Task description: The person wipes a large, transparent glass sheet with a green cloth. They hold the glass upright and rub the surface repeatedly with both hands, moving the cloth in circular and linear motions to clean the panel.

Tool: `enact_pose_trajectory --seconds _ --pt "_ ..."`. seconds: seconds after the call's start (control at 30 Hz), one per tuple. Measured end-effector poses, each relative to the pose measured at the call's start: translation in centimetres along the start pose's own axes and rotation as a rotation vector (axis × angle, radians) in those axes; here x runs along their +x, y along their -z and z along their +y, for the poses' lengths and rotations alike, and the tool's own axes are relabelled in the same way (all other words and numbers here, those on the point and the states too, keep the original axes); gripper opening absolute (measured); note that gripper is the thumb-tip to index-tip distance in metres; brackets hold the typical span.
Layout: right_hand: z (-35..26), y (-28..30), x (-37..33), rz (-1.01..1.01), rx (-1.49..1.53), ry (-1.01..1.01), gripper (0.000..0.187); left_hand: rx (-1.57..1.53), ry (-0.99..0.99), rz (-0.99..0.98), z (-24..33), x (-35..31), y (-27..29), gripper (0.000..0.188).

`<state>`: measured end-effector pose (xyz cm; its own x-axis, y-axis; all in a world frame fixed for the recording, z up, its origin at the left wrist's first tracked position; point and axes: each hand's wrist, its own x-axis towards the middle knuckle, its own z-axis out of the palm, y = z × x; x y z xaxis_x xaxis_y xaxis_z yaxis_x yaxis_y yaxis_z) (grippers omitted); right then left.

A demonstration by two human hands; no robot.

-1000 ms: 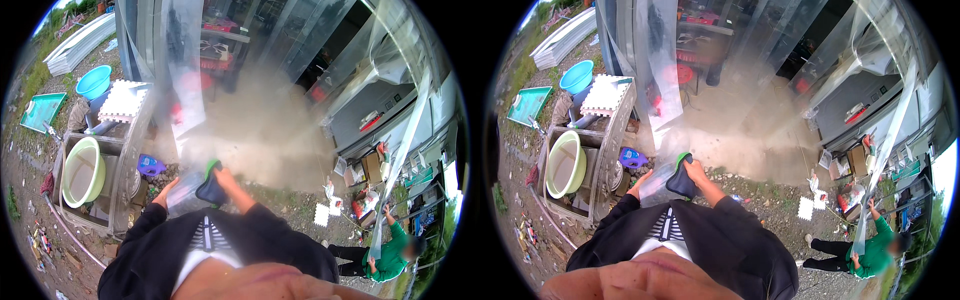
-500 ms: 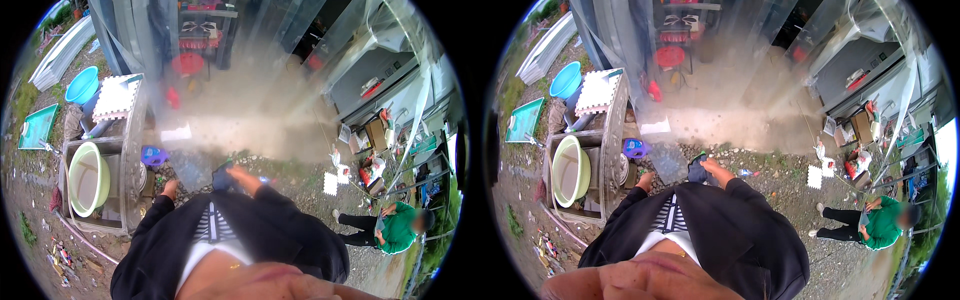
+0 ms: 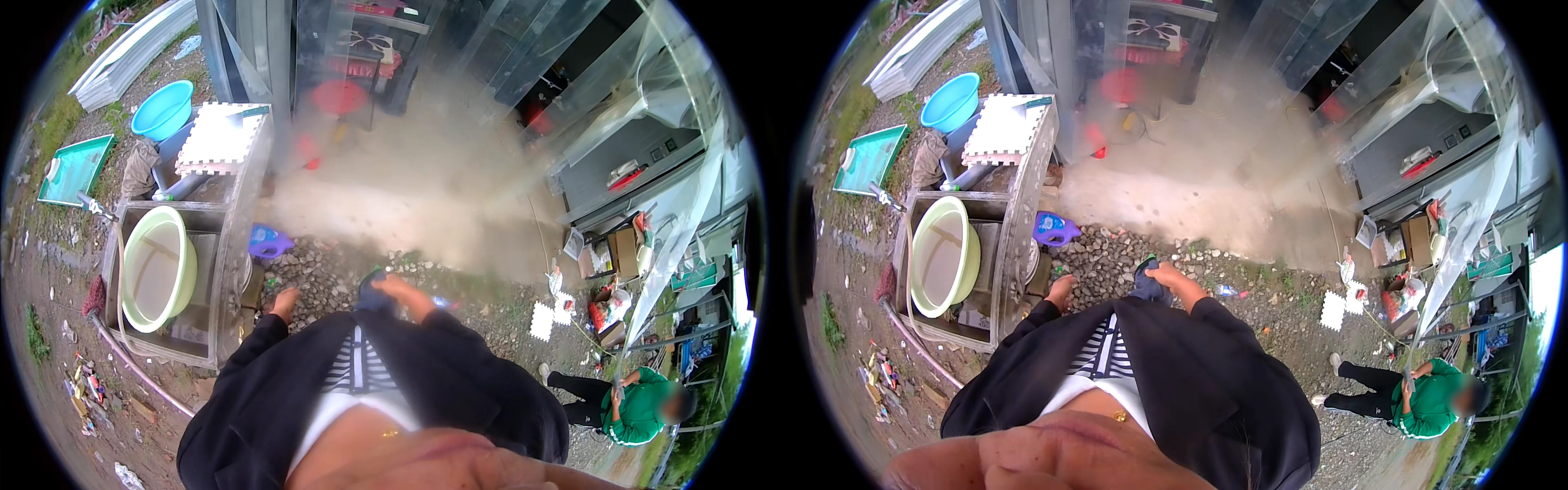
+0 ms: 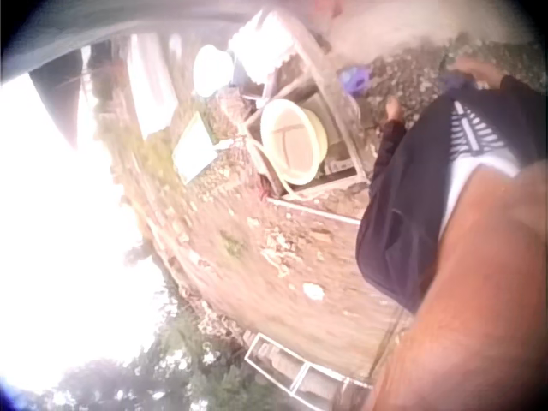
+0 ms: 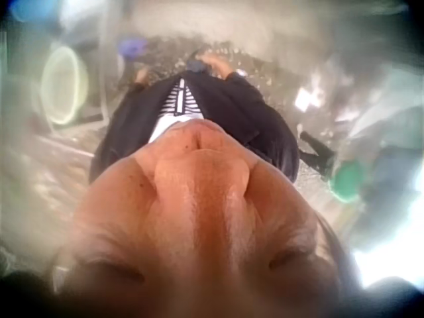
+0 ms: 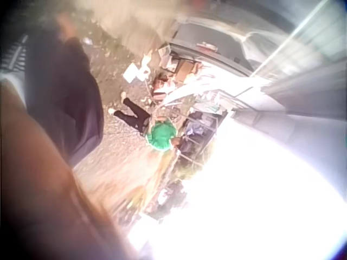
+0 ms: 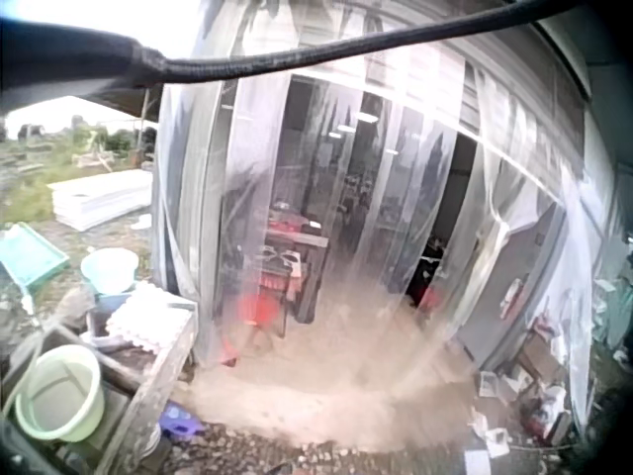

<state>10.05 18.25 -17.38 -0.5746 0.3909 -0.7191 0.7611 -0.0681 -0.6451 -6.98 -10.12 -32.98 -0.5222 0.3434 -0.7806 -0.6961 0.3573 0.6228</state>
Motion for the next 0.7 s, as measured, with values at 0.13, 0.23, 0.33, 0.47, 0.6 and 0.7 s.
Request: enact_pose_trajectory --seconds 0.13,0.23,0.33,0.47,0.6,0.7 --pt "1.5 -1.0 3.8 -0.119 0.025 0.005 0.046 -0.108 -0.018 0.07 2.5 -2.9 0.4 0.043" --pt "1.0 -2.2 5.0 -0.121 0.009 0.027 0.042 -0.151 -0.014 0.104 4.0 -3.7 1.2 0.043" --pt "-0.9 -4.2 5.5 -0.136 0.008 0.044 0.042 -0.213 -0.045 0.158 4.0 -2.5 3.1 0.042" --pt "-3.1 -5.5 7.5 -0.093 -0.131 0.062 0.048 -0.092 -0.095 0.103 6.7 -1.7 4.1 0.045" --pt "-6.7 -5.7 9.0 -0.148 -0.029 0.102 0.055 -0.171 -0.212 0.084 9.2 -0.5 3.1 0.048" --pt "-14.2 -5.5 4.5 -0.134 0.006 0.125 0.053 -0.11 -0.278 -0.061 13.6 -2.9 1.1 0.06"
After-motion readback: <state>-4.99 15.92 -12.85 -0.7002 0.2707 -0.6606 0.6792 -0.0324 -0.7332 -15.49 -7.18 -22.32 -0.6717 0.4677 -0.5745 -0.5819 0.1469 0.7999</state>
